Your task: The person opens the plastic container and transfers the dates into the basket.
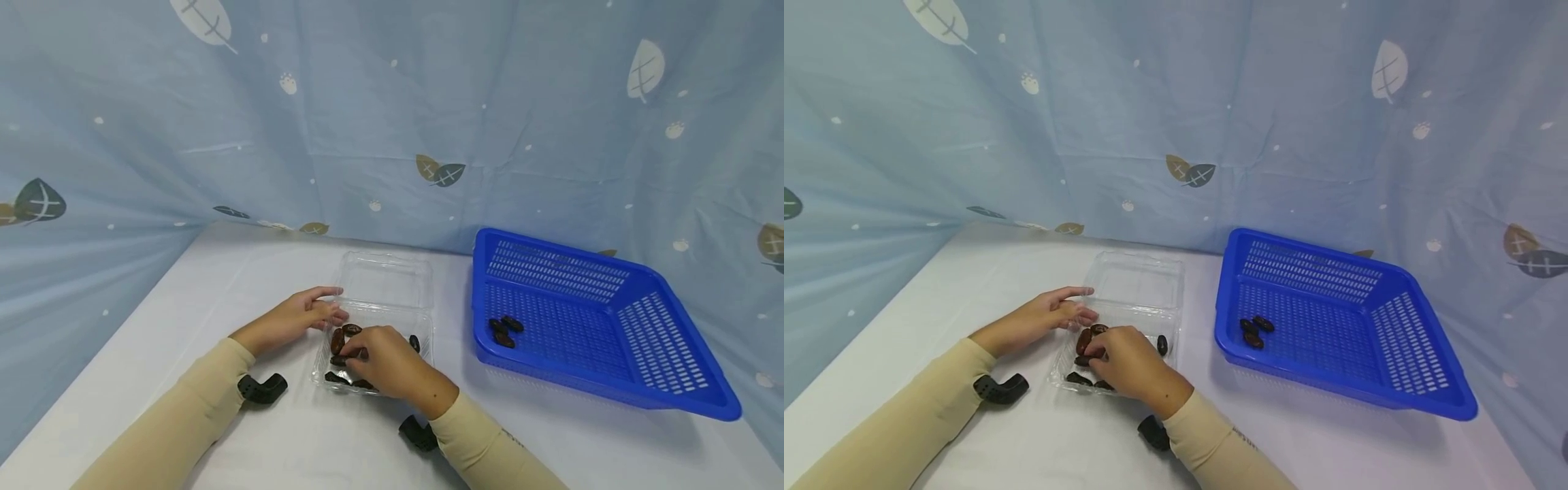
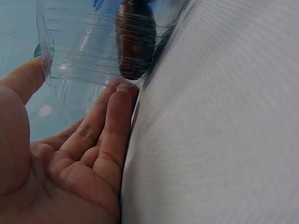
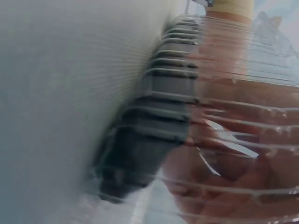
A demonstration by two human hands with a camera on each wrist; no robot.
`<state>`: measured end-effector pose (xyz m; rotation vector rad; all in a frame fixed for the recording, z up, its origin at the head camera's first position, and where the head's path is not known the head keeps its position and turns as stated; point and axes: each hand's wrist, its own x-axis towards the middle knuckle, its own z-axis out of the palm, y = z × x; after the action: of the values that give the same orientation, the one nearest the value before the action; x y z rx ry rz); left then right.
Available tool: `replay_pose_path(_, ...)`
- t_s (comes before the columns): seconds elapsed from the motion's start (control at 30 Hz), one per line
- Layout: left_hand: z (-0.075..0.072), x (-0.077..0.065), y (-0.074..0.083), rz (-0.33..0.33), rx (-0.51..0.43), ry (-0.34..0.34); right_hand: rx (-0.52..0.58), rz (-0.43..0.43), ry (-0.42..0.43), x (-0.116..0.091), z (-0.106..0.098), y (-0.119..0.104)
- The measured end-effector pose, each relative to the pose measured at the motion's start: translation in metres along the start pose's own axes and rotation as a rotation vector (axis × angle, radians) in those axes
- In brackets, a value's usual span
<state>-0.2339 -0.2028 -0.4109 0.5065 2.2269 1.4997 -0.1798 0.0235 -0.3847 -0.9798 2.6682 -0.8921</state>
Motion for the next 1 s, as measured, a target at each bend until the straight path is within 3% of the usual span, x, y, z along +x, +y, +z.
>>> replay_pose_path(0.13,0.000,-0.001,-0.001,-0.006,0.002,0.008,0.011,-0.029,0.006,-0.002,-0.006,-0.003)
replay_pose_path(0.27,0.000,-0.001,-0.003,-0.003,0.008,0.000,0.102,-0.045,0.036,-0.007,-0.018,-0.006)
replay_pose_path(0.57,0.001,0.001,-0.001,-0.001,0.004,0.001,0.289,-0.039,0.260,-0.027,-0.059,-0.002)
replay_pose_path(0.8,0.000,0.001,-0.001,0.000,0.015,0.001,0.221,0.010,0.448,-0.055,-0.102,0.018)
replay_pose_path(1.0,-0.001,0.000,-0.003,0.000,0.011,0.000,0.099,0.141,0.481,-0.081,-0.130,0.045)
